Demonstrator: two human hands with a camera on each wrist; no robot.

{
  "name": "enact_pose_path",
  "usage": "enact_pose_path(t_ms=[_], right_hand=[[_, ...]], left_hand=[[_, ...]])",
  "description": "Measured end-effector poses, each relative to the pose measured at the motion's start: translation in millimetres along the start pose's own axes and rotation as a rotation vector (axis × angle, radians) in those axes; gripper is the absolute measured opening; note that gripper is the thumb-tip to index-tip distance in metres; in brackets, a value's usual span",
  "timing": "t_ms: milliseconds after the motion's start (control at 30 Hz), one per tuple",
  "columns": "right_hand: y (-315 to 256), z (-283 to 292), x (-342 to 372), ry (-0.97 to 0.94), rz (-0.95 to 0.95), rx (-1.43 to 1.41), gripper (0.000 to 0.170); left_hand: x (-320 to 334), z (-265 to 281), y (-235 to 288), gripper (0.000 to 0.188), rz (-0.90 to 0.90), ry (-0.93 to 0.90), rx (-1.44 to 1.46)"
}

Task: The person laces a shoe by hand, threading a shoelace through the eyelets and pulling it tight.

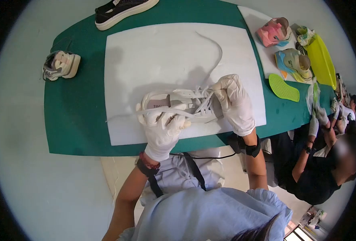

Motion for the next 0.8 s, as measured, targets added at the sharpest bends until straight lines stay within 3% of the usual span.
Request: enact_pose_path(t_ms=[267,367,467,533,567,633,733,800], right_hand=[[17.2,3.5,7.4,0.223,-0.288,-0.063,0.004],[16.4,0.6,10.8,0.17,-0.549,-0.162,0.008],[5.0,11.0,5.4,0.129,-0.255,0.164,0.015],[-12.0,15.4,2.5,0.222,-0.262,0.217,0.023],[-24.7,21.2,2.6,0.159,-0.239,0.265,0.027],[-52.9,17.9,-1.8,-0.103,-0.57,0.074,0.028],[-76.8,7.8,-24.0,-0.349,-0.647,0.039,0.021],[-54.0,1.7,-6.5,-0.419,-0.059,0.311,0.016]], left_hand=[[-5.8,3.6,4.1,0.014,0.08,-0.016,0.118],[-5.2,5.4,2.1,0.015,0.057,-0.006,0.146],[-5.8,7.1,2.2,0.018,0.068,-0.024,0.139],[-3.6,7.2,-0.5,0.02,0.062,-0.046,0.182],[-2.1,7.0,0.7,0.02,0.075,-0.054,0.167],[0.3,6.8,3.3,0.019,0.102,-0.063,0.14],[-2.9,8.6,-0.4,0.016,0.01,-0.034,0.143],[-5.4,11.3,1.3,0.02,0.005,-0.045,0.091]])
Point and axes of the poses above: each hand's wrist, its own x-axis away from the middle knuckle, its own z-axis out of the back of the hand, y = z × x, the point moved 1 cm from there along -x, towards the middle knuckle, and after that the axes turned 10 degrees about -x, right-handed, at the moved point
